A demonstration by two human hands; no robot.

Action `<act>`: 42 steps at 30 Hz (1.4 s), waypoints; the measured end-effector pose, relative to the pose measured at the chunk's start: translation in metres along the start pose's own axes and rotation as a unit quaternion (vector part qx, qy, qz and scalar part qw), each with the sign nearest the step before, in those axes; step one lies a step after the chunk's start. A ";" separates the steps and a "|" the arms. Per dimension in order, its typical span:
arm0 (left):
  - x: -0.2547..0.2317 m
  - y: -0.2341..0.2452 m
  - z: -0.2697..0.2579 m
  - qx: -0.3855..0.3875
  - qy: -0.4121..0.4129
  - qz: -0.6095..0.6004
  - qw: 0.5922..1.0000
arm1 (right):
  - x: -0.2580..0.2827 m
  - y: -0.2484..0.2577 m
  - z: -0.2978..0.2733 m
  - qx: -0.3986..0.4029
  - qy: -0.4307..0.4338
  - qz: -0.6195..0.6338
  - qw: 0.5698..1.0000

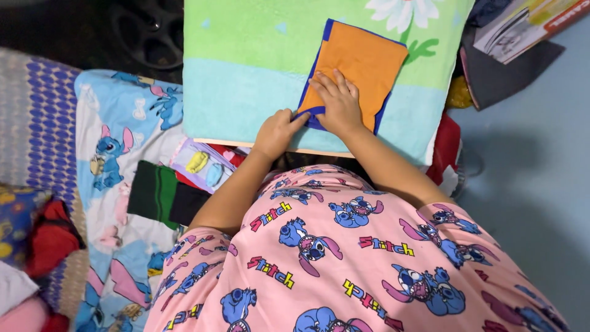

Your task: The person folds several shirts one by one on a small table. They smooth each shirt, fold the sleeves and body, then place the folded items on a bed. The shirts include a black shirt, a blue and orange shirt, and a red shirt.

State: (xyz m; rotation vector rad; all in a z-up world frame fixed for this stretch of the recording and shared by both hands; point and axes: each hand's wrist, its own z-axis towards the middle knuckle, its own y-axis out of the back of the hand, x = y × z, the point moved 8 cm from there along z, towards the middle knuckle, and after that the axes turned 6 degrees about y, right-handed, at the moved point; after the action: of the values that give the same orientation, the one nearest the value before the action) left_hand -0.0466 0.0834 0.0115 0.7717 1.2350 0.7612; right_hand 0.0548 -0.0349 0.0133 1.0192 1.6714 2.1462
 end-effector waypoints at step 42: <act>-0.011 -0.001 0.033 -0.008 -0.029 0.175 0.984 | -0.073 0.022 -0.150 0.055 -0.099 -0.195 0.974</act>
State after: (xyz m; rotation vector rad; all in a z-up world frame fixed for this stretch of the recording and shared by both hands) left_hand -0.0162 0.0703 0.0216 1.0059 1.0514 1.0258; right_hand 0.0161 -0.1967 -0.0098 0.8186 1.7366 1.6654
